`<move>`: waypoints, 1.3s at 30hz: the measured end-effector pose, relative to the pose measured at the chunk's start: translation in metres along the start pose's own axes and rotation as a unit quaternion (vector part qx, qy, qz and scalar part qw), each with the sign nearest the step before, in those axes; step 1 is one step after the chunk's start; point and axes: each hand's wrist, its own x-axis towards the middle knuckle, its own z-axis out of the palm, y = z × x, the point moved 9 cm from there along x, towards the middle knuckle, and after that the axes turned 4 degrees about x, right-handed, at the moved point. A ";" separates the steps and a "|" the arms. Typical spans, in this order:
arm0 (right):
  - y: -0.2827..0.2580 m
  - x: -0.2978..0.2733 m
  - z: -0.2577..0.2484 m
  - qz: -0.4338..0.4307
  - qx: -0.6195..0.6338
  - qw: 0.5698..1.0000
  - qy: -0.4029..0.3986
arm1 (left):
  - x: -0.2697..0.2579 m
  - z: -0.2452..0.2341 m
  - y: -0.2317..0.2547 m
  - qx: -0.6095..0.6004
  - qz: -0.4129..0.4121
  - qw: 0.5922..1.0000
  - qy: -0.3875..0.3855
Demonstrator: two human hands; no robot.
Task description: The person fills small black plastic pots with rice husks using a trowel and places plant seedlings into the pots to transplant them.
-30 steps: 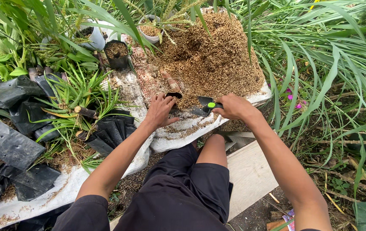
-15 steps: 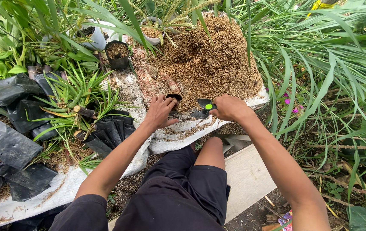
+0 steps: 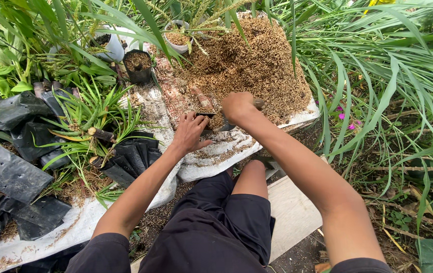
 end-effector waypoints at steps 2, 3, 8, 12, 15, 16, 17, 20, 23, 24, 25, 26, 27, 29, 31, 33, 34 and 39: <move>-0.019 -0.003 -0.025 0.012 0.000 1.000 0.022 | 0.000 0.003 0.001 0.001 -0.001 1.000 0.002; -0.028 -0.004 -0.041 0.024 -0.001 0.999 0.044 | 0.000 0.004 0.001 0.003 -0.002 1.000 0.004; -0.068 0.009 -0.062 0.047 -0.067 0.996 0.043 | 0.000 0.013 0.001 -0.005 0.002 1.000 0.013; -0.068 -0.004 -0.074 0.071 -0.104 0.991 0.034 | -0.004 0.004 0.000 -0.018 0.008 0.996 0.089; -0.014 -0.041 -0.087 0.073 -0.065 0.995 0.028 | -0.002 0.020 -0.003 -0.025 0.012 0.995 0.100; 0.006 -0.072 -0.099 0.072 -0.064 0.995 0.026 | -0.003 0.016 -0.004 -0.026 0.013 0.995 0.098; 0.022 -0.102 -0.103 0.047 -0.003 0.999 -0.014 | -0.004 0.013 -0.005 -0.024 0.010 0.996 0.087; 0.077 -0.174 -0.109 0.036 0.238 0.965 -0.100 | -0.008 0.008 -0.003 -0.018 0.012 0.996 0.081; 0.107 -0.192 -0.060 0.041 0.583 0.805 -0.104 | -0.008 0.009 0.000 0.001 0.013 0.998 0.065; 0.116 -0.189 -0.040 0.034 0.736 0.673 -0.067 | -0.007 0.013 0.002 0.014 0.014 0.999 0.042; 0.106 -0.178 -0.032 0.033 0.734 0.675 -0.068 | -0.004 0.011 0.000 0.014 0.011 0.999 0.043; 0.101 -0.170 -0.029 0.014 0.811 0.585 -0.009 | -0.004 0.011 0.001 0.009 0.015 0.999 0.037; 0.098 -0.162 -0.025 -0.006 0.874 0.484 0.049 | -0.003 0.011 0.003 0.004 0.019 0.999 0.032; 0.080 -0.138 -0.029 -0.032 0.892 0.449 0.042 | -0.002 0.002 0.005 0.016 0.024 1.000 0.010; 0.053 -0.125 -0.046 -0.061 0.909 0.411 0.037 | 0.000 0.001 0.003 0.032 0.030 0.999 -0.011; 0.040 -0.130 -0.067 -0.013 0.892 0.435 0.119 | 0.001 0.007 0.003 0.020 0.039 0.999 -0.013; 0.035 -0.105 -0.048 -0.016 0.892 0.436 0.118 | 0.002 0.018 0.001 0.021 0.036 0.999 -0.013; 0.022 -0.072 -0.024 -0.076 0.762 0.585 0.267 | -0.001 0.023 -0.004 -0.020 0.058 0.992 0.112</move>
